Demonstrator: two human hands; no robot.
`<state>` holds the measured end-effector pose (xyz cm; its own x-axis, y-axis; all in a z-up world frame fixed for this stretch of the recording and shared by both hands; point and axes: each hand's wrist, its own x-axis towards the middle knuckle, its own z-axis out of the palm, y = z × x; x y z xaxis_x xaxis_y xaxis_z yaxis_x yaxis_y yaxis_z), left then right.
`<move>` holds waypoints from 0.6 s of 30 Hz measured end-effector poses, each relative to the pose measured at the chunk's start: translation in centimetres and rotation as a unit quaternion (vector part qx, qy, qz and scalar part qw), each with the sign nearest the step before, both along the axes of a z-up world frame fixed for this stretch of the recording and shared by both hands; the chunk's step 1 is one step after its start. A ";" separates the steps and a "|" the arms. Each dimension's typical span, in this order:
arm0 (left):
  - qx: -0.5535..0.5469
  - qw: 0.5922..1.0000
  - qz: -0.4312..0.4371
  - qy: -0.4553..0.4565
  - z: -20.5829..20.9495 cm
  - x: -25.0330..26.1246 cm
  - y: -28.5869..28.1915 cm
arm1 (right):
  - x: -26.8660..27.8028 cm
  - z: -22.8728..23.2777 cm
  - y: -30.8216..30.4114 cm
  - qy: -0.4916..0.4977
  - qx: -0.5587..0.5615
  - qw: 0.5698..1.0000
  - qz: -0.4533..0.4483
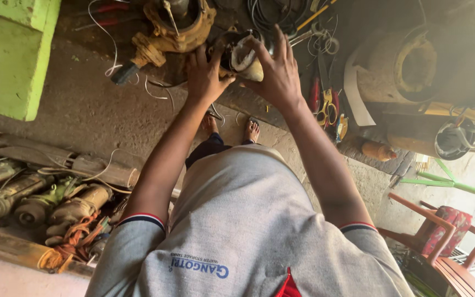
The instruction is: The person disassembles a small motor, cleans the interior with a white cloth, and reassembles it. The person handles the motor housing, internal components, and a white cloth throughout the process.
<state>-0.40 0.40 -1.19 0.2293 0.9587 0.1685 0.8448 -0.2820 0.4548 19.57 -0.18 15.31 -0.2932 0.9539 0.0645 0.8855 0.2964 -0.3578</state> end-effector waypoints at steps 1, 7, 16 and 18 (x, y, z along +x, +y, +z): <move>0.006 1.000 0.003 -0.018 0.0 0.0 -0.2 | -0.1 -0.7 -0.2 -0.013 -0.003 1.000 -0.014; 0.008 0.997 0.008 -0.079 0.2 0.0 -0.2 | -0.8 -3.2 -2.1 -0.048 0.057 0.996 -0.049; -0.062 0.987 -0.061 -0.136 3.7 -1.3 -0.1 | 0.5 -2.9 -5.0 0.023 0.117 0.992 -0.050; -0.080 0.986 -0.084 -0.117 5.3 -1.1 -0.1 | 1.1 -3.0 -5.7 0.045 0.114 0.990 -0.070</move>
<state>-1.51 0.34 4.09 0.3597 0.9291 0.0854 0.6595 -0.3179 0.6812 20.69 -5.92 12.30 -0.1425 0.9424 0.3027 0.8913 0.2551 -0.3748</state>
